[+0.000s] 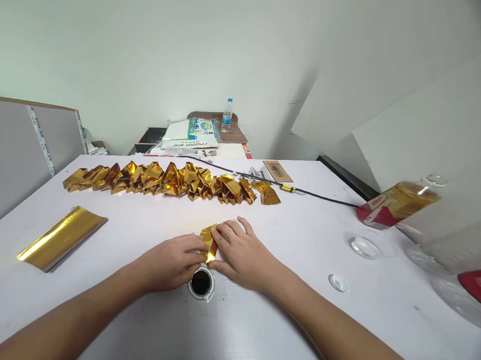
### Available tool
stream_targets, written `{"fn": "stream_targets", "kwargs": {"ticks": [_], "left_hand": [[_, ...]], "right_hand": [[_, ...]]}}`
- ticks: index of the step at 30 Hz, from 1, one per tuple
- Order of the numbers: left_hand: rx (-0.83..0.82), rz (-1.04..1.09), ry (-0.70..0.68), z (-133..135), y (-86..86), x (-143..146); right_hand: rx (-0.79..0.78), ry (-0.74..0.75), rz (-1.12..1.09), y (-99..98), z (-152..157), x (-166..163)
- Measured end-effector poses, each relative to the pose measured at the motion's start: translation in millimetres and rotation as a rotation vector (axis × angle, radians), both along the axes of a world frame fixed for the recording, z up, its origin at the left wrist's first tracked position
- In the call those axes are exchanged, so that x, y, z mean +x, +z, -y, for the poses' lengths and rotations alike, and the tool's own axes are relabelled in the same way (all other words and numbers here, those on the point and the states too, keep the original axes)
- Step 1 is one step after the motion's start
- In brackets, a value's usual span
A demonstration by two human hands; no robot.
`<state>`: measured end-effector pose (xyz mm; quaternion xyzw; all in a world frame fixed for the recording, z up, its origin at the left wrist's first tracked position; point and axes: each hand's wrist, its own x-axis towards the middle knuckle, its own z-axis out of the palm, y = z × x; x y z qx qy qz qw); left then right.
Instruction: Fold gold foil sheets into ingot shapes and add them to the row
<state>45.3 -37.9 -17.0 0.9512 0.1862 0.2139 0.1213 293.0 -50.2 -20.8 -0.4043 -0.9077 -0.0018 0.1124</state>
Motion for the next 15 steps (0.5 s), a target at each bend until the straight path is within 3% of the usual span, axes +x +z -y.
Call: {"fn": "stream_targets", "kwargs": {"ticks": [11, 15], "left_hand": [[-0.112, 0.012, 0.005, -1.2, 4.5, -0.7], [-0.047, -0.007, -0.046, -2.0, 5.7, -3.0]], "right_hand": [[0.04, -0.062, 0.021, -7.2, -3.2, -8.0], [0.016, -0.069, 0.018, -4.2, -2.8, -9.2]]}}
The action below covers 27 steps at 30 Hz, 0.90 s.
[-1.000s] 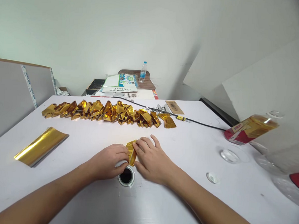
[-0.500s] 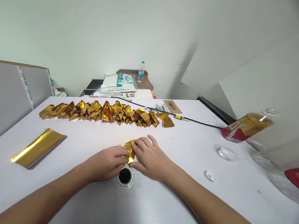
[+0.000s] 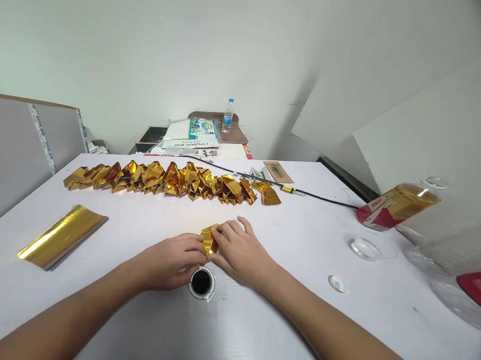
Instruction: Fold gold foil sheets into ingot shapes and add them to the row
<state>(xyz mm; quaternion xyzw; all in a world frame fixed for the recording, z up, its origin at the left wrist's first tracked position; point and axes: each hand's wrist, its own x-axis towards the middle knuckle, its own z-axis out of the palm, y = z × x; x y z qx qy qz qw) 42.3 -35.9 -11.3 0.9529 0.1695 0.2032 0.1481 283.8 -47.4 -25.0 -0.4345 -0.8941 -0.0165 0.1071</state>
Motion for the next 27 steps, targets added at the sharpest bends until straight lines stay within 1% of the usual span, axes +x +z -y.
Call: {"fn": "stream_targets", "kwargs": {"ticks": [4, 8, 12, 15, 18, 21, 24, 27], "left_hand": [[0.079, -0.031, -0.011, -1, -1.7, -2], [0.101, -0.019, -0.001, 1, -1.9, 1], [0.13, -0.046, 0.049, 1, 0.6, 2], [0.165, -0.077, 0.116, -4, 2.7, -6], [0.15, -0.088, 0.154, -13, 4.5, -19], [0.101, -0.078, 0.127, -20, 5.8, -30], [0.059, -0.067, 0.105, -23, 6.2, -34], [0.062, -0.069, 0.102, -23, 5.4, -34]], "right_hand": [[-0.026, -0.008, -0.002, 3.9, 2, -2], [-0.034, -0.011, -0.008, 4.4, 0, -1], [-0.054, -0.002, -0.038, 4.7, -2, 2], [-0.061, 0.004, -0.056, 5.7, -2, 3], [-0.092, 0.036, -0.108, 5.5, -2, 4], [-0.111, 0.08, -0.205, 2.6, -5, 7], [-0.127, 0.128, -0.301, -1.7, -9, 12], [-0.169, 0.154, -0.338, -4.5, -14, 17]]}}
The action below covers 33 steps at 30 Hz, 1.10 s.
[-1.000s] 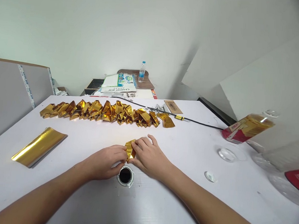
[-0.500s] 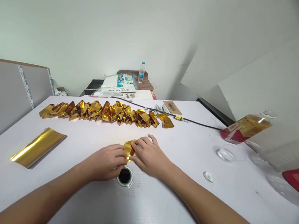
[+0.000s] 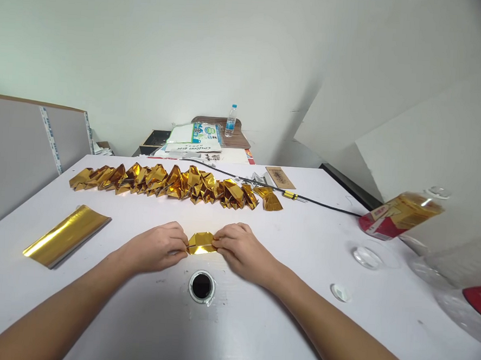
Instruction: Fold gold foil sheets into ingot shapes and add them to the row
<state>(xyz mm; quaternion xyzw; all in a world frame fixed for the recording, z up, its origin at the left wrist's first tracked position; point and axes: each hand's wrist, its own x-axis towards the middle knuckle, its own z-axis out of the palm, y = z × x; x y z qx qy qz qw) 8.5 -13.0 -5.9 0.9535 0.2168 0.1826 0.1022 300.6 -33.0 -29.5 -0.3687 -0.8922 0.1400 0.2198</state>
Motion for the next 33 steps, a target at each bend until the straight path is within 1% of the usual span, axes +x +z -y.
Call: {"fn": "stream_targets", "kwargs": {"ticks": [6, 10, 13, 19, 21, 23, 27, 30, 33], "left_hand": [[0.013, -0.032, 0.082, 5, -1.8, 4], [0.004, -0.046, 0.095, 8, -2.4, 5], [-0.002, -0.039, 0.103, 8, -4.0, 5], [0.023, -0.021, 0.138, 10, -7.6, 8], [0.067, -0.035, 0.157, 12, -8.3, 11], [0.148, -0.056, 0.156, 14, -9.7, 14], [0.308, -0.094, 0.16, 15, -14.4, 17], [0.361, -0.12, 0.161, 13, -16.3, 17], [0.385, -0.131, 0.151, 11, -15.5, 16]], "right_hand": [[-0.013, -0.002, 0.011, 1.2, -11, 6], [-0.019, 0.048, -0.007, 2.7, -16, 9], [0.011, 0.083, 0.012, 2.8, -17, 10], [0.093, 0.099, 0.055, 4.1, -13, 7], [0.109, 0.096, 0.081, 5.1, -12, 6], [0.107, 0.094, 0.092, 5.9, -12, 6], [0.052, 0.084, 0.015, 4.4, -13, 6], [0.009, 0.08, -0.047, 1.7, -13, 7], [0.024, 0.081, -0.044, -0.9, -12, 8]]}}
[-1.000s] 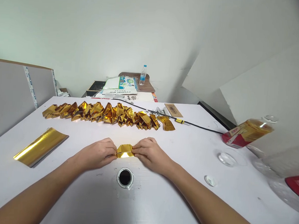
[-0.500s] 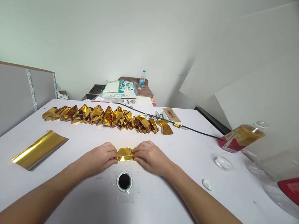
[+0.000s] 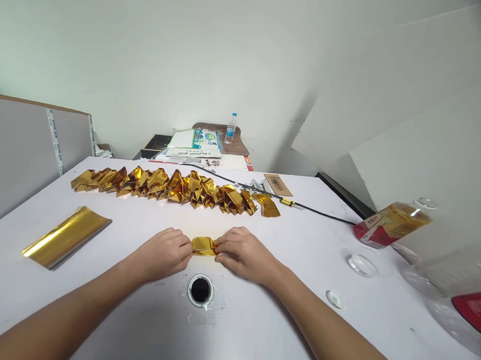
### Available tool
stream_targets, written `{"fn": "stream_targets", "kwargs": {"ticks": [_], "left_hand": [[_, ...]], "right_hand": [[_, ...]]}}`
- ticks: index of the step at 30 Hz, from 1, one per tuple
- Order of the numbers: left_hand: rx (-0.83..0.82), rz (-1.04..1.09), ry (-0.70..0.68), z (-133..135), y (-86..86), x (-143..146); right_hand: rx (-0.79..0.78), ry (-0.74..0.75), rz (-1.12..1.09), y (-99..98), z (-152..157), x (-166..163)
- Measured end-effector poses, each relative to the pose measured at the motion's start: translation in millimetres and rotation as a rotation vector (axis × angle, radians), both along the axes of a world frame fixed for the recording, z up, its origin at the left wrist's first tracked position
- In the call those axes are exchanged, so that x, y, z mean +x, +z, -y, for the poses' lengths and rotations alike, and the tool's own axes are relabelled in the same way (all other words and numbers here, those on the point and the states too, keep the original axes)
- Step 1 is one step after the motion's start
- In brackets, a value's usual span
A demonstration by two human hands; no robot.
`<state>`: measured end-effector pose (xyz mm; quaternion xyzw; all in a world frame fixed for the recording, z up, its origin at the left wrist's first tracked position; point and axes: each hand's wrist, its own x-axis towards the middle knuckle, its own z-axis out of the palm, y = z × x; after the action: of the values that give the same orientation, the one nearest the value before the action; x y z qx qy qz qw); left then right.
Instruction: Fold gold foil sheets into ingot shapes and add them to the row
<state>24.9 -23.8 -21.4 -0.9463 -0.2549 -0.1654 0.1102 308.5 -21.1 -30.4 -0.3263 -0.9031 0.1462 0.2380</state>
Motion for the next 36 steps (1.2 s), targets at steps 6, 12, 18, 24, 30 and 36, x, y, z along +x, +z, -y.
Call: {"fn": "stream_targets", "kwargs": {"ticks": [6, 12, 18, 24, 30, 36], "left_hand": [[-0.048, 0.037, 0.011, 0, 2.1, 0], [-0.1, -0.005, 0.007, 4, 3.5, 0], [-0.204, 0.078, 0.071, 7, -1.5, 3], [-0.223, 0.064, 0.154, 13, -1.9, 8], [-0.329, 0.021, 0.21, 16, 2.8, 8], [-0.543, 0.254, 0.33, 14, 0.1, 12]], "right_hand": [[0.131, 0.001, 0.041, -2.2, 7, -4], [0.095, -0.016, -0.015, -2.6, 9, -9], [0.142, -0.049, -0.008, -8.6, 11, -14], [0.112, -0.082, 0.043, -12.7, 18, -22], [0.011, -0.12, 0.011, -14.9, 20, -20], [-0.063, -0.191, -0.015, -10.6, 20, -25]]}}
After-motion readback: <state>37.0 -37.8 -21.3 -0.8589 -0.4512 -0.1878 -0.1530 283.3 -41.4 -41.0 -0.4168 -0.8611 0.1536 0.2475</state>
